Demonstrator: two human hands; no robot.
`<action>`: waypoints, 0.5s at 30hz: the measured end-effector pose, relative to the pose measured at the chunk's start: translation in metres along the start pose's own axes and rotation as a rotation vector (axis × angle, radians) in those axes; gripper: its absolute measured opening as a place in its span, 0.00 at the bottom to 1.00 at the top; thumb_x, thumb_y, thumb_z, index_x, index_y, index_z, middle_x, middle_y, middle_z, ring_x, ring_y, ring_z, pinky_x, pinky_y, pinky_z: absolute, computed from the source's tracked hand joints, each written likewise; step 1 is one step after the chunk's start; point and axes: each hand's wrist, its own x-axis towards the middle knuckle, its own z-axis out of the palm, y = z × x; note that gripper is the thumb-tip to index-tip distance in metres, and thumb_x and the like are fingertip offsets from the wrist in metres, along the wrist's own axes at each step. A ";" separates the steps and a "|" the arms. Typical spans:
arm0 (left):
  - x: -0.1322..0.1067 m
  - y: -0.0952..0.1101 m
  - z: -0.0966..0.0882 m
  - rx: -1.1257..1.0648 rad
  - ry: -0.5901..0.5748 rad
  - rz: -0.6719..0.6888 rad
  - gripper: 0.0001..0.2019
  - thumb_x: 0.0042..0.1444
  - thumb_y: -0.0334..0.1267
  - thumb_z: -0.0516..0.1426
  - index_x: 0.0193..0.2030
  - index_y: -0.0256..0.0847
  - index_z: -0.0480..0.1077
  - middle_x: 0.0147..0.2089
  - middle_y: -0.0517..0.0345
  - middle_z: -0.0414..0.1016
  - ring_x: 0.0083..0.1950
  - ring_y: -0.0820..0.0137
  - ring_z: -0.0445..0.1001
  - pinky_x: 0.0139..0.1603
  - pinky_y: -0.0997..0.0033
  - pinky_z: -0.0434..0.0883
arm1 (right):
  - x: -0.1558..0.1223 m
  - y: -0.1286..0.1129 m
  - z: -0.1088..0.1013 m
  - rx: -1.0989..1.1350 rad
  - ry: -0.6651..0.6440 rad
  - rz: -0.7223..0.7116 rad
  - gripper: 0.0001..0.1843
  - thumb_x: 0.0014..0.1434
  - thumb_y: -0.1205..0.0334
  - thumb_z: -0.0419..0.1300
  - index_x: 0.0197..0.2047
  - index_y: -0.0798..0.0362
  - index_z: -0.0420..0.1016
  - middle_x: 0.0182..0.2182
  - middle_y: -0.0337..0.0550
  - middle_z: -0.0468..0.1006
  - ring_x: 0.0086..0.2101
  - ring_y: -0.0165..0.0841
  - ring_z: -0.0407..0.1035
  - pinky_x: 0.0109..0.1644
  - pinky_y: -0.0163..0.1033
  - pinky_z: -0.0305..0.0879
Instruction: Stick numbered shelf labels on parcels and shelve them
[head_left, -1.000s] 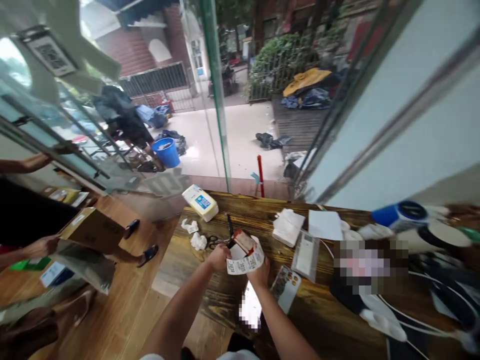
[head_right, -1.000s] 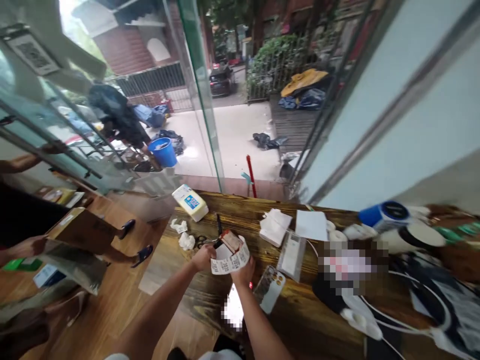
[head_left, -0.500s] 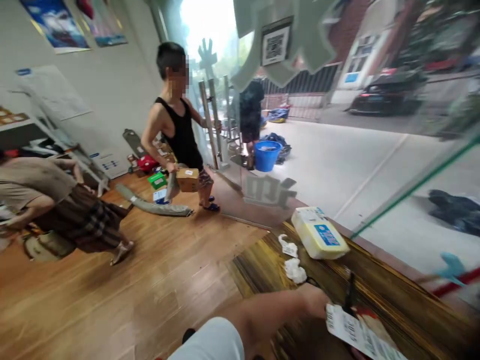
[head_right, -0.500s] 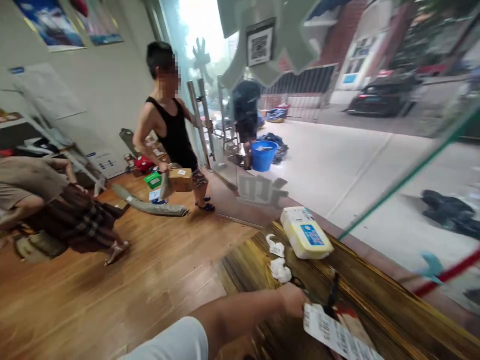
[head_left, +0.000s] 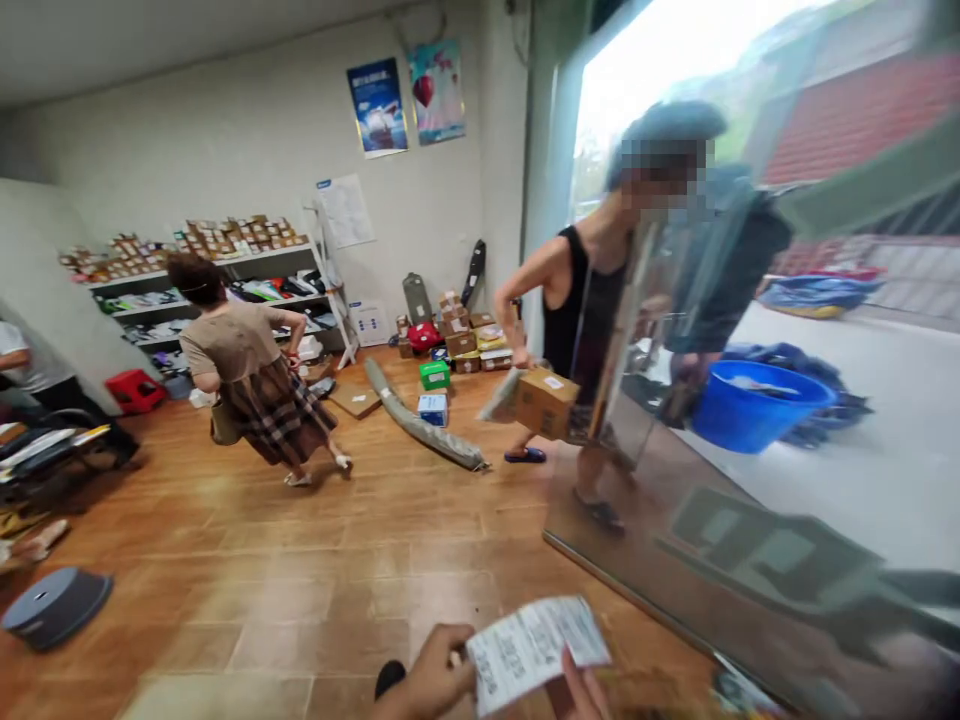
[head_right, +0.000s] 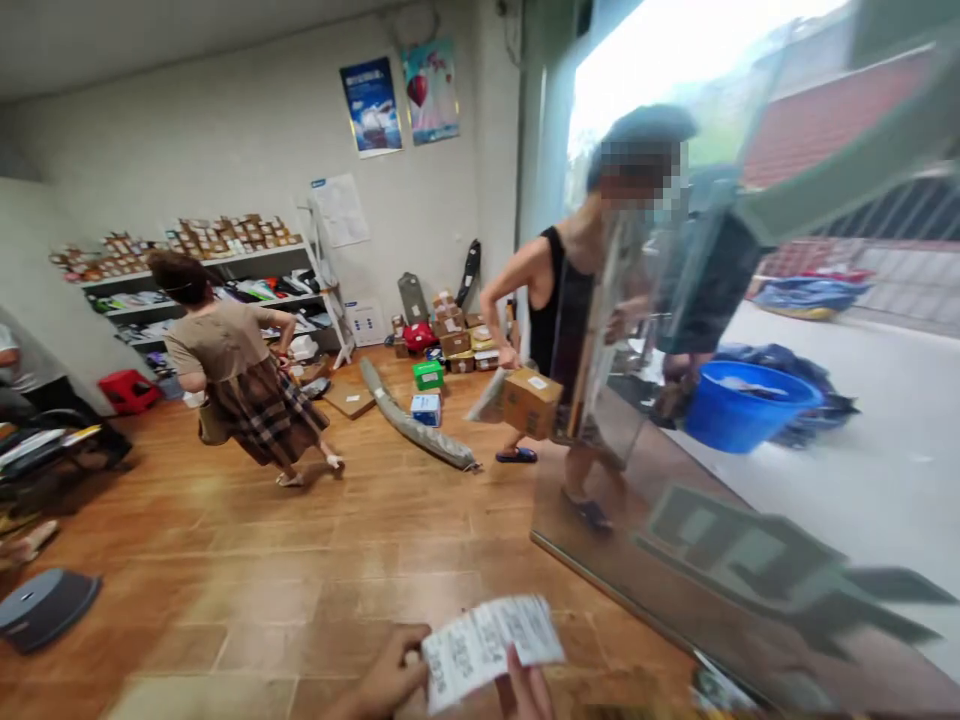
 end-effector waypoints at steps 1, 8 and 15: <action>0.002 -0.010 -0.038 0.000 0.096 -0.009 0.18 0.45 0.43 0.57 0.42 0.39 0.78 0.47 0.47 0.79 0.50 0.56 0.74 0.54 0.61 0.69 | 0.021 0.001 0.037 0.023 -0.025 0.028 0.31 0.47 0.28 0.59 0.47 0.38 0.77 0.38 0.49 0.81 0.51 0.51 0.72 0.52 0.60 0.70; 0.037 -0.059 -0.272 0.016 0.358 0.045 0.12 0.45 0.36 0.53 0.33 0.38 0.76 0.29 0.55 0.76 0.34 0.64 0.72 0.36 0.69 0.67 | 0.175 0.002 0.320 0.227 -0.290 0.111 0.29 0.37 0.43 0.74 0.35 0.56 0.77 0.28 0.44 0.82 0.29 0.37 0.76 0.37 0.45 0.74; 0.137 -0.103 -0.406 -0.101 0.320 -0.043 0.08 0.48 0.38 0.55 0.31 0.37 0.73 0.30 0.56 0.77 0.33 0.65 0.73 0.34 0.71 0.67 | 0.304 0.025 0.469 0.182 -0.319 0.037 0.26 0.40 0.46 0.73 0.38 0.54 0.74 0.29 0.40 0.82 0.29 0.34 0.75 0.34 0.40 0.72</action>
